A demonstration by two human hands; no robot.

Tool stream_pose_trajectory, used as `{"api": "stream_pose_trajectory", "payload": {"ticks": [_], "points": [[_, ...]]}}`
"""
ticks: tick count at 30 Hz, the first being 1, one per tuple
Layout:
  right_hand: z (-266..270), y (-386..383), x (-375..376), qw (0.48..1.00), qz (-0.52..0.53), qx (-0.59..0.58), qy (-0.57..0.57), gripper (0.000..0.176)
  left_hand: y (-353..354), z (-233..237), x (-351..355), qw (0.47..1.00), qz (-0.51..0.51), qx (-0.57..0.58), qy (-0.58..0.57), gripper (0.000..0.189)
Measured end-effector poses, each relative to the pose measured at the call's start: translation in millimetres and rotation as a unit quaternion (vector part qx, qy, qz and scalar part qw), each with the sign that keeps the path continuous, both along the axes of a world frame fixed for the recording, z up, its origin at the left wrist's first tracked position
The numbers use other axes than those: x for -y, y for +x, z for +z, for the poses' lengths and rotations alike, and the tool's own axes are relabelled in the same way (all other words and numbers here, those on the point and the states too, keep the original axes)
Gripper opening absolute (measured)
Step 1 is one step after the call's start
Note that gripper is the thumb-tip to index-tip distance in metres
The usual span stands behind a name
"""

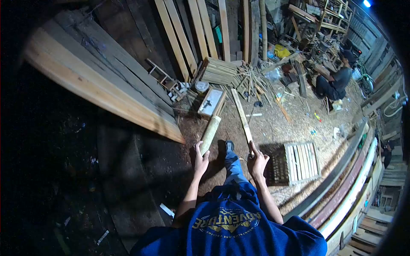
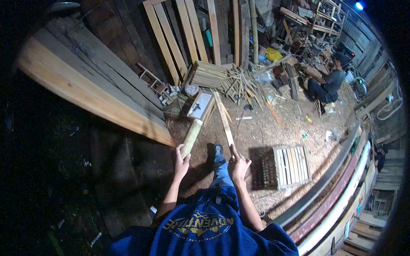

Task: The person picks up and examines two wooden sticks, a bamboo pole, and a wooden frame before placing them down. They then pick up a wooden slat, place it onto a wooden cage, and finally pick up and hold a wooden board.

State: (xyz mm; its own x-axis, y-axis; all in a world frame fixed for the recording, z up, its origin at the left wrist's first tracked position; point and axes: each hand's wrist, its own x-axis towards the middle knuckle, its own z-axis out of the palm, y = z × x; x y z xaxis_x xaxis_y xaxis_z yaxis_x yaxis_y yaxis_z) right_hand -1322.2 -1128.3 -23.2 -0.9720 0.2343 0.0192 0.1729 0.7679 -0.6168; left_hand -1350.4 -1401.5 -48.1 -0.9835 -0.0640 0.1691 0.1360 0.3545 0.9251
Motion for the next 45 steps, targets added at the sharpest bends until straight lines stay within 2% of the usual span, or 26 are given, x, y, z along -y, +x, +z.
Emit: {"api": "stream_pose_trajectory", "payload": {"ticks": [1, 4, 6, 7, 8, 9, 12, 13, 15, 16, 17, 20, 24, 25, 27, 29, 30, 31, 33, 35, 37, 39, 40, 42, 43, 45], "points": [[-6.1, -32.5, 0.3, 1.0, -0.003, 0.002, 0.003, 0.071, -31.6, -4.2, 0.0, 0.999, 0.014, -0.017, 0.034, 0.055], [-28.8, -141.4, 7.1, 1.0, -0.02, -0.021, 0.001, 0.07, -126.1, -10.1, 8.9, 0.999, 0.022, -0.047, -0.008, 0.056], [-36.0, -217.8, 14.2, 1.0, -0.014, -0.021, -0.01, 0.07, -196.2, -2.9, 14.2, 0.997, 0.038, -0.046, -0.056, 0.058], [-38.0, -251.2, 18.9, 1.0, -0.006, -0.01, -0.012, 0.069, -227.7, 2.4, 24.4, 0.981, 0.038, -0.061, -0.182, 0.058], [-41.8, -286.1, 25.2, 0.999, -0.004, -0.035, -0.016, 0.069, -255.2, 2.5, 27.0, 0.987, 0.035, -0.053, -0.149, 0.056], [-36.6, -316.5, 33.1, 0.998, 0.001, -0.061, 0.001, 0.07, -282.8, 4.1, 30.2, 0.992, 0.034, -0.042, -0.114, 0.055], [-7.7, -397.6, 49.3, 0.999, 0.031, -0.009, -0.028, 0.068, -345.2, 34.8, 37.9, 0.97, 0.052, -0.093, -0.22, 0.05], [-4.4, -417.8, 52.2, 0.999, 0.041, -0.004, -0.021, 0.068, -365.4, 31.9, 41.2, 0.978, 0.058, -0.084, -0.182, 0.05], [-1.7, -455.5, 63.2, 0.997, 0.064, -0.038, -0.018, 0.068, -405.4, 23.5, 53.7, 0.977, 0.062, -0.066, -0.192, 0.05], [6.9, -473.6, 68.6, 0.996, 0.063, 0.048, -0.032, 0.069, -427.5, 19.7, 60.7, 0.978, 0.066, -0.058, -0.191, 0.05], [6.7, -485.6, 75.3, 0.996, 0.066, 0.057, -0.031, 0.069, -450.0, 15.2, 69.2, 0.98, 0.054, -0.054, -0.185, 0.05], [-4.5, -519.8, 100.4, 0.998, 0.049, 0.004, -0.046, 0.073, -509.5, 3.5, 98.8, 0.978, 0.044, -0.033, -0.199, 0.051], [-19.5, -567.0, 134.8, 0.998, 0.0, 0.036, -0.056, 0.07, -615.6, -25.1, 152.2, 0.98, 0.035, -0.026, -0.194, 0.052], [-6.2, -581.9, 148.4, 0.997, -0.011, 0.061, -0.048, 0.069, -645.9, -30.9, 169.4, 0.977, 0.024, -0.029, -0.209, 0.054], [-1.3, -611.2, 175.7, 0.996, -0.043, 0.079, -0.016, 0.07, -709.7, -55.6, 198.7, 0.985, 0.008, -0.066, -0.16, 0.058], [-3.2, -633.6, 203.1, 0.994, -0.07, 0.058, 0.053, 0.071, -761.0, -64.4, 221.9, 0.994, -0.003, -0.008, -0.106, 0.058], [-1.6, -647.9, 214.3, 0.993, -0.082, 0.088, 0.007, 0.072, -786.0, -63.6, 235.3, 0.981, -0.007, -0.075, -0.178, 0.057], [-0.1, -662.6, 231.4, 0.994, -0.094, 0.042, 0.038, 0.07, -808.8, -60.1, 246.8, 0.981, -0.029, -0.031, -0.188, 0.058], [19.0, -691.7, 254.5, 0.986, -0.118, 0.114, 0.035, 0.068, -856.9, -56.5, 262.0, 0.974, -0.013, -0.115, -0.192, 0.064], [19.3, -714.3, 277.0, 0.988, -0.14, 0.056, 0.014, 0.067, -879.9, -23.9, 269.8, 0.97, 0.004, -0.089, -0.227, 0.069], [11.3, -736.1, 288.9, 0.989, -0.142, 0.047, -0.003, 0.065, -900.2, -4.1, 276.0, 0.973, -0.013, -0.115, -0.198, 0.061], [5.8, -756.6, 297.0, 0.99, -0.135, 0.004, -0.04, 0.064, -908.7, -18.8, 284.4, 0.974, -0.015, -0.139, -0.176, 0.057], [56.7, -777.1, 315.5, 0.971, -0.173, 0.13, -0.102, 0.066, -907.3, -23.7, 287.8, 0.977, -0.012, -0.137, -0.164, 0.055], [48.8, -789.6, 320.3, 0.978, -0.147, 0.107, -0.104, 0.066, -903.0, -37.6, 296.2, 0.983, -0.019, -0.144, -0.113, 0.051], [38.4, -796.8, 322.2, 0.984, -0.119, 0.083, -0.107, 0.066, -895.5, -42.0, 300.3, 0.993, -0.029, -0.076, -0.083, 0.048], [22.0, -811.5, 332.4, 0.991, -0.075, 0.048, -0.099, 0.068, -882.4, -40.9, 317.3, 0.99, -0.058, -0.061, -0.109, 0.045]]}}
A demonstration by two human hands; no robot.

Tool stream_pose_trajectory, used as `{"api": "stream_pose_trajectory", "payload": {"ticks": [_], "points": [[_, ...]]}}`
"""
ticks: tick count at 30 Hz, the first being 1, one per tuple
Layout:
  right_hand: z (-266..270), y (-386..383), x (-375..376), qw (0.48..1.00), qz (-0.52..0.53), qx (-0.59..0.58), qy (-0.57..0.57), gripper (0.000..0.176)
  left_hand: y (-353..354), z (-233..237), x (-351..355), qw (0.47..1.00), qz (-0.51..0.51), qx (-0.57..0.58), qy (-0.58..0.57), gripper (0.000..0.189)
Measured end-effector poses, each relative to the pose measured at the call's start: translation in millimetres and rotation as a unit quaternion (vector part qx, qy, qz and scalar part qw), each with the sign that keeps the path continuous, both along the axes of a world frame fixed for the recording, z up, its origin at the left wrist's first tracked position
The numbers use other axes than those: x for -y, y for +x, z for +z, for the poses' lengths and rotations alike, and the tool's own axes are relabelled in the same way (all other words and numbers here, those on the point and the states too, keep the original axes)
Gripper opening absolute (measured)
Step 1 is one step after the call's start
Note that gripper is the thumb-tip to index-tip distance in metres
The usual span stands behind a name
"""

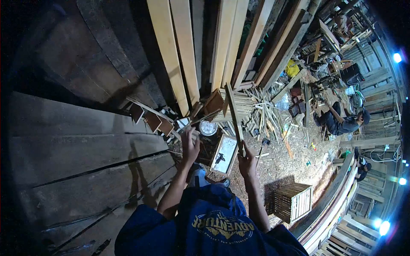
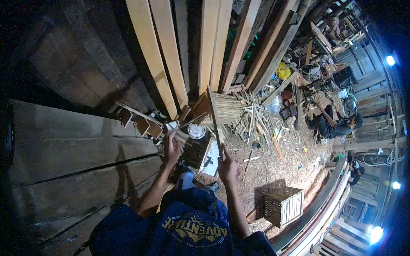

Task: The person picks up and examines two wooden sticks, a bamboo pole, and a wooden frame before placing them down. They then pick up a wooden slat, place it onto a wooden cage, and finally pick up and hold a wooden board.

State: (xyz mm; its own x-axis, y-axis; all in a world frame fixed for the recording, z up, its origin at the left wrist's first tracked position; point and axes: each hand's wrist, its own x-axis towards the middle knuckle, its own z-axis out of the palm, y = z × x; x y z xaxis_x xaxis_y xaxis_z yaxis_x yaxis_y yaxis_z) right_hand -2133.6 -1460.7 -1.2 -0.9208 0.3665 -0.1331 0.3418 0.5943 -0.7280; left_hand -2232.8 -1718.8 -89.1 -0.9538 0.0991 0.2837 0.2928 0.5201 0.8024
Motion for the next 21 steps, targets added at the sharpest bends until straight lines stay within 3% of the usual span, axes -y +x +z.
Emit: {"api": "stream_pose_trajectory", "payload": {"ticks": [3, 4, 6, 7, 8, 10, 11, 12, 14, 16, 17, 18, 21], "points": [[-6.2, -36.2, 31.1, 0.999, -0.005, 0.029, -0.013, 0.065, 15.1, -9.6, 16.1, 0.998, 0.023, 0.053, 0.026, 0.043], [-28.5, -46.9, 40.3, 0.997, -0.022, 0.025, -0.064, 0.065, 17.1, -9.4, 25.1, 0.998, 0.03, 0.054, 0.019, 0.043], [-46.9, -68.6, 64.0, 0.992, -0.016, -0.016, -0.125, 0.062, 22.1, -4.6, 45.7, 0.999, 0.03, 0.034, -0.013, 0.041], [-56.2, -87.3, 80.3, 0.985, 0.01, -0.109, -0.132, 0.061, 24.1, -1.4, 53.3, 0.997, 0.052, 0.043, -0.03, 0.04], [-62.2, -100.5, 90.5, 0.978, -0.051, 0.037, -0.198, 0.065, 24.5, 2.0, 63.3, 0.997, 0.056, 0.044, -0.039, 0.04], [-92.1, -129.5, 119.8, 0.98, -0.029, -0.12, -0.157, 0.071, 21.8, 8.3, 82.1, 0.994, 0.087, 0.034, -0.051, 0.047], [-96.8, -143.6, 129.0, 0.98, -0.043, -0.032, -0.192, 0.076, 21.6, 14.9, 91.0, 0.992, 0.102, 0.041, -0.068, 0.043], [-124.1, -158.6, 141.9, 0.978, -0.041, -0.04, -0.202, 0.081, 20.9, 15.5, 100.6, 0.991, 0.105, 0.042, -0.075, 0.043], [-184.4, -192.4, 176.8, 0.96, -0.001, -0.206, -0.19, 0.08, 19.6, 16.4, 118.0, 0.988, 0.13, 0.019, -0.082, 0.038], [-163.7, -215.5, 210.0, 0.982, 0.056, -0.027, -0.178, 0.081, 16.4, 20.1, 130.3, 0.987, 0.136, 0.006, -0.089, 0.041], [-200.8, -222.0, 224.4, 0.964, 0.098, -0.148, -0.197, 0.081, 15.4, 19.2, 137.3, 0.985, 0.149, 0.016, -0.091, 0.04], [-168.1, -222.2, 226.6, 0.979, 0.11, 0.085, -0.152, 0.08, 14.3, 18.9, 143.6, 0.982, 0.164, 0.022, -0.093, 0.04], [-130.8, -198.7, 227.6, 0.988, 0.151, 0.007, -0.042, 0.073, 4.7, 30.0, 148.7, 0.98, 0.18, 0.026, -0.086, 0.04]]}}
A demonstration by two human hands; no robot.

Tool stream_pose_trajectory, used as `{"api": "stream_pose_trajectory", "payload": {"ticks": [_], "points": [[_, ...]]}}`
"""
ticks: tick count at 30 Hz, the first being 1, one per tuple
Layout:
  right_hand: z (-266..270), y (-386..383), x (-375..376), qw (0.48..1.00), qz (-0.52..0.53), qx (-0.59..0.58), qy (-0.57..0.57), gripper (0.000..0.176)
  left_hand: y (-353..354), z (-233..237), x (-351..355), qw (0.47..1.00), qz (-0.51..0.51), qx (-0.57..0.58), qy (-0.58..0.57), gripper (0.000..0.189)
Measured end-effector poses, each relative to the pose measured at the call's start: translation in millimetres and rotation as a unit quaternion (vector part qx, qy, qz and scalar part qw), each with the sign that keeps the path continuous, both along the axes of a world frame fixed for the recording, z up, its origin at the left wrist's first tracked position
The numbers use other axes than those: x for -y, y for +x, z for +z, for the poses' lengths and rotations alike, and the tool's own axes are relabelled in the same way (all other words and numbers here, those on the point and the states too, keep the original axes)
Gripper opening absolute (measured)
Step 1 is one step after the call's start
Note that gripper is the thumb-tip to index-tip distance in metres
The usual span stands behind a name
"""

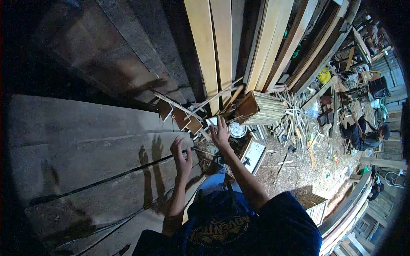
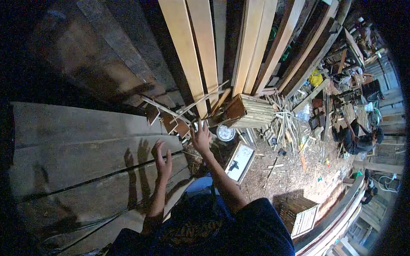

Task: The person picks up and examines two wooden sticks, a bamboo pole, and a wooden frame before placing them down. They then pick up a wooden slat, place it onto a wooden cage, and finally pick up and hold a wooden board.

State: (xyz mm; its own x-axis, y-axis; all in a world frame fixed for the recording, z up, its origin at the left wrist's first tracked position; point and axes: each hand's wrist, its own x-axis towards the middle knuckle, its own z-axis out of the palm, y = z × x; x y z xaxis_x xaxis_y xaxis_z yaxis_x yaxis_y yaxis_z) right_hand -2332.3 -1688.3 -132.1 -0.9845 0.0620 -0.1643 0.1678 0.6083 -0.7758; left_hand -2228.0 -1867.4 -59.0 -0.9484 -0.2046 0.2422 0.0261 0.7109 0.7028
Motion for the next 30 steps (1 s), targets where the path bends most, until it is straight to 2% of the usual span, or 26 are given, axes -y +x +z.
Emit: {"api": "stream_pose_trajectory", "payload": {"ticks": [3, 5, 7, 8, 9, 11, 13, 15, 16, 20, 25, 27, 30], "points": [[13.6, 38.0, -28.4, 0.999, 0.039, 0.023, 0.027, 0.066, -8.0, 4.2, -9.3, 1.0, -0.008, -0.018, 0.013, 0.039], [20.4, 64.9, -52.4, 0.998, 0.03, 0.007, 0.052, 0.065, -13.7, 3.4, -21.8, 0.998, -0.04, -0.045, 0.021, 0.039], [25.5, 86.5, -77.3, 0.994, 0.02, -0.028, 0.105, 0.062, -14.4, -7.1, -37.2, 0.995, -0.07, -0.009, 0.071, 0.039], [27.7, 96.0, -90.4, 0.993, 0.009, -0.028, 0.112, 0.06, -15.0, -25.1, -46.7, 0.991, -0.085, -0.047, 0.09, 0.036], [34.7, 105.7, -102.8, 0.992, -0.002, -0.026, 0.12, 0.058, -15.5, -20.5, -56.0, 0.989, -0.102, -0.047, 0.095, 0.036], [54.9, 125.6, -128.4, 0.992, -0.03, -0.032, 0.116, 0.058, -15.2, -1.7, -79.1, 0.986, -0.157, -0.025, 0.052, 0.035], [70.9, 143.3, -152.2, 0.991, -0.065, -0.04, 0.114, 0.058, -13.7, -3.8, -105.7, 0.975, -0.202, -0.031, 0.086, 0.029], [80.9, 166.7, -175.2, 0.986, -0.108, -0.044, 0.122, 0.057, -9.4, -16.1, -132.6, 0.969, -0.237, -0.03, 0.07, 0.028], [81.5, 178.4, -186.1, 0.981, -0.135, -0.053, 0.13, 0.056, -4.1, -7.7, -151.7, 0.961, -0.245, -0.018, 0.13, 0.028], [93.9, 235.4, -221.5, 0.958, -0.238, -0.069, 0.145, 0.057, 8.1, 7.1, -203.5, 0.925, -0.36, -0.068, 0.104, 0.031], [112.7, 316.6, -271.8, 0.937, -0.306, -0.092, 0.14, 0.056, 53.7, 28.8, -275.1, 0.902, -0.412, -0.07, 0.113, 0.028], [119.3, 354.5, -293.3, 0.935, -0.331, -0.065, 0.108, 0.053, 84.4, 42.8, -304.4, 0.896, -0.425, -0.049, 0.117, 0.029], [109.8, 417.6, -329.1, 0.921, -0.368, -0.074, 0.099, 0.053, 140.4, 33.4, -345.3, 0.886, -0.449, -0.044, 0.11, 0.028]]}}
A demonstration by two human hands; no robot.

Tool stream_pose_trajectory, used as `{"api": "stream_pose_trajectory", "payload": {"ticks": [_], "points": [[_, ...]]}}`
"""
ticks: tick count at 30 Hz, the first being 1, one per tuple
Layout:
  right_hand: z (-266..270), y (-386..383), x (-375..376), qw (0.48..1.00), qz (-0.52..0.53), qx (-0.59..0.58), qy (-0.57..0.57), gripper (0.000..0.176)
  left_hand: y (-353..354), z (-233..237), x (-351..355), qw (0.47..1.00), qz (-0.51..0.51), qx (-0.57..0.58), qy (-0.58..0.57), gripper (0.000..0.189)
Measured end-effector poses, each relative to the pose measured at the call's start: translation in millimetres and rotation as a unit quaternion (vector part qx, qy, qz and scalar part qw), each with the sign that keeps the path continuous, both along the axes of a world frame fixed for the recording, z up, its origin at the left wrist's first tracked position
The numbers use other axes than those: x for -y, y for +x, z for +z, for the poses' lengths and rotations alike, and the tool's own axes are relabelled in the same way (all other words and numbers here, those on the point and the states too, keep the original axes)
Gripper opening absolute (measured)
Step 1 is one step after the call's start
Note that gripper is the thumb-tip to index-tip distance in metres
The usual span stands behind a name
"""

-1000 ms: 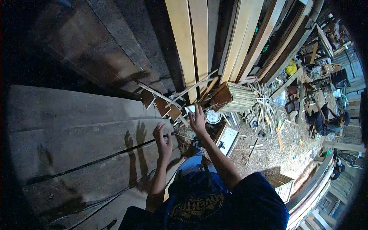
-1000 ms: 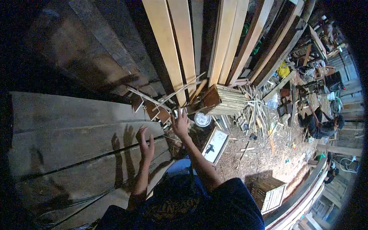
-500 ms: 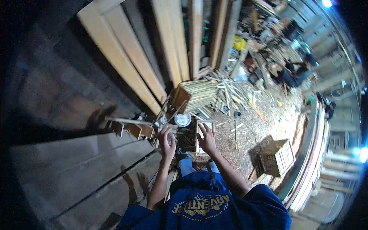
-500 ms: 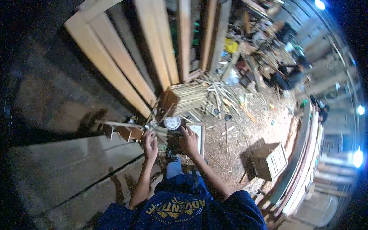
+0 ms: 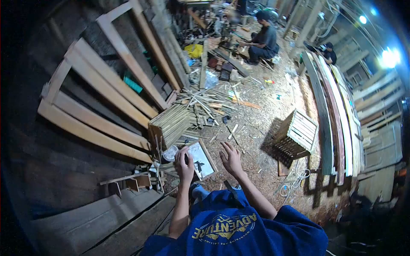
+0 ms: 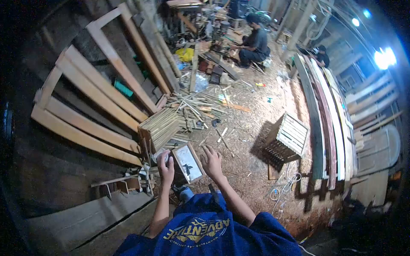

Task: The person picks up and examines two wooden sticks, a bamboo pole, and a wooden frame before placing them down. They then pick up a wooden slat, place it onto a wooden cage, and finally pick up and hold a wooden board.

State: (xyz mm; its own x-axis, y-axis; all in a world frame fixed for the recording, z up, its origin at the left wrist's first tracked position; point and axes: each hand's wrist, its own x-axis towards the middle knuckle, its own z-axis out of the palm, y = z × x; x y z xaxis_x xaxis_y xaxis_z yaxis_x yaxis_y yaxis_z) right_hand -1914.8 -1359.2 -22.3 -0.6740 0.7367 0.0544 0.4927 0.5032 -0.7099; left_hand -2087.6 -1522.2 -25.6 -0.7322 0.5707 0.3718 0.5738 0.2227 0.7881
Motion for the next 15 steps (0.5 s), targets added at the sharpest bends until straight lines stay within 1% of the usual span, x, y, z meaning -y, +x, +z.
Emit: {"api": "stream_pose_trajectory", "payload": {"ticks": [3, 5, 7, 9, 11, 12, 13, 15], "points": [[-2.8, 64.9, -31.4, 0.999, -0.036, -0.022, -0.001, 0.052, 64.4, -9.0, -37.9, 0.999, -0.032, 0.009, -0.027, 0.028], [-9.6, 109.9, -55.4, 0.997, -0.065, -0.047, 0.0, 0.051, 107.2, -14.7, -62.1, 0.996, -0.063, 0.037, -0.052, 0.029], [-17.2, 158.2, -73.6, 0.995, -0.09, -0.029, -0.019, 0.052, 148.5, -13.1, -91.6, 0.992, -0.093, 0.037, -0.072, 0.029], [-26.2, 207.1, -95.6, 0.992, -0.12, -0.025, -0.01, 0.052, 186.1, -16.7, -122.2, 0.986, -0.139, 0.029, -0.084, 0.03], [-27.7, 255.9, -114.0, 0.988, -0.155, -0.011, 0.004, 0.052, 221.2, -9.9, -156.0, 0.978, -0.175, 0.033, -0.107, 0.03], [-10.5, 279.5, -123.1, 0.985, -0.17, -0.026, 0.012, 0.05, 237.7, -2.3, -174.7, 0.973, -0.2, 0.037, -0.106, 0.03], [-9.2, 302.2, -129.7, 0.982, -0.186, -0.024, 0.013, 0.05, 253.7, 4.2, -192.7, 0.968, -0.224, 0.039, -0.104, 0.03], [-8.2, 342.3, -143.1, 0.959, -0.281, -0.024, 0.028, 0.047, 281.2, 15.5, -227.4, 0.959, -0.262, 0.029, -0.102, 0.029]]}}
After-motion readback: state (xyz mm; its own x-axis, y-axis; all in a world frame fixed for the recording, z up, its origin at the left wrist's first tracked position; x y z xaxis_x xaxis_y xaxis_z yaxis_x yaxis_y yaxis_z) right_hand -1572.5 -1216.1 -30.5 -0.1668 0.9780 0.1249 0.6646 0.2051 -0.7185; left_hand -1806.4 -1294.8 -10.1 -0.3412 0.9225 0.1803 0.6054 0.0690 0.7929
